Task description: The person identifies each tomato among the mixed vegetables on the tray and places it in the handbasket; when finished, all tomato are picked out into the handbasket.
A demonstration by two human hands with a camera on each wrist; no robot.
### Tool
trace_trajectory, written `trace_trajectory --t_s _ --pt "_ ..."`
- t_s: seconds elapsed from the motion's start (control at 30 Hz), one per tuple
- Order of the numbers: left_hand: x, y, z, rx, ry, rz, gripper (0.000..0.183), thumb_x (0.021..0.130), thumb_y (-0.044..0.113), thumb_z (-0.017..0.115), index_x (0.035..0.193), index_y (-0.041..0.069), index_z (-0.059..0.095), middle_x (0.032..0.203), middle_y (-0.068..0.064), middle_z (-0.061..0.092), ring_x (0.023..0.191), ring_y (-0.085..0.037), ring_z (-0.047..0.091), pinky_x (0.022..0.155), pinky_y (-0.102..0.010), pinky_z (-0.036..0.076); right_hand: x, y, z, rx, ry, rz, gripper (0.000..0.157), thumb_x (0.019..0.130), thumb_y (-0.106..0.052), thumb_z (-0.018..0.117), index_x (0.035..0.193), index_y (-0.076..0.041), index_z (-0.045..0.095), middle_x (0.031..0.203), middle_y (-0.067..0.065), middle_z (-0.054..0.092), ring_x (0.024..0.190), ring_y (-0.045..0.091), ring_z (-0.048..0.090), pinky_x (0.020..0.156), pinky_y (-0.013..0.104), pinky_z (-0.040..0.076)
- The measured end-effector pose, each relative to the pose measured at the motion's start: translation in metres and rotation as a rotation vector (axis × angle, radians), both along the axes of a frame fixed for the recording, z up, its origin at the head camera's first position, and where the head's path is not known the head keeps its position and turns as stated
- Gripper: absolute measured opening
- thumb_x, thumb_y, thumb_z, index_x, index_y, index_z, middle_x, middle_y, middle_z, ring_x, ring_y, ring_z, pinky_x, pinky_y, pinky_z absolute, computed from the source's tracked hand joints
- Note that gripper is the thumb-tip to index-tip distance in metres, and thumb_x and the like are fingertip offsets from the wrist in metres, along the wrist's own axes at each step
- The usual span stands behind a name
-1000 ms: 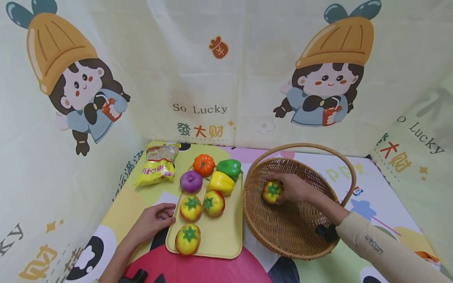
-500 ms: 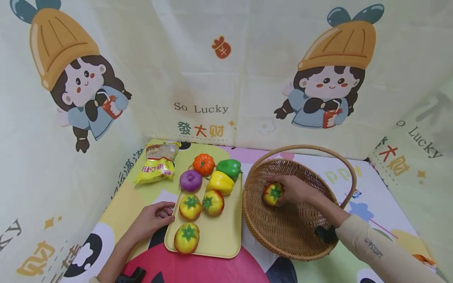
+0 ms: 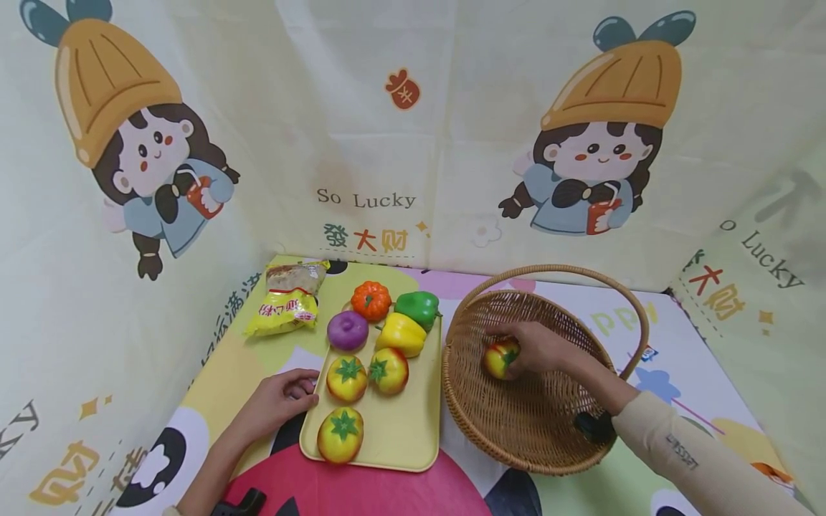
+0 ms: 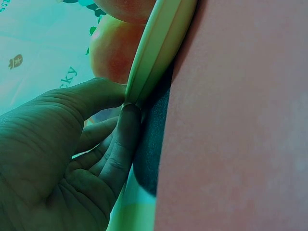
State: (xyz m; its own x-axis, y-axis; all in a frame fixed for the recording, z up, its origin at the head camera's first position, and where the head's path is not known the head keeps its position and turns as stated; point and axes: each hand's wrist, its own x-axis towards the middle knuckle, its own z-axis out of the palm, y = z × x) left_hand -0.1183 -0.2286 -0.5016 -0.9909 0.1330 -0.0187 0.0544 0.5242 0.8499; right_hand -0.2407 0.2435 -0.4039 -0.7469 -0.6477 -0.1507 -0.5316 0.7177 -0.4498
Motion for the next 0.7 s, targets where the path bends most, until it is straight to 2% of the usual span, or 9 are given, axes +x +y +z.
trace_trajectory --t_s 0.43,0.7 --pt "0.0002 0.0005 0.0006 0.009 0.002 -0.001 0.042 0.084 0.019 0.079 0.121 0.003 0.066 0.088 0.001 0.064 0.075 -0.01 0.064 0.069 -0.025 0.051 0.0013 0.0015 0.001 0.009 -0.033 0.002 0.074 0.071 -0.01 0.088 0.139 -0.01 0.058 0.125 0.009 0.062 0.098 0.022 0.056 0.082 0.042 0.05" --pt "0.0008 0.0 -0.0002 0.004 -0.003 0.002 0.041 0.085 0.018 0.079 0.121 0.003 0.066 0.088 0.001 0.064 0.075 -0.011 0.064 0.069 -0.026 0.051 0.0015 0.0021 0.0064 0.03 -0.061 -0.013 0.082 0.07 -0.014 0.09 0.143 -0.012 0.054 0.128 0.012 0.06 0.102 0.026 0.055 0.087 0.049 0.051"
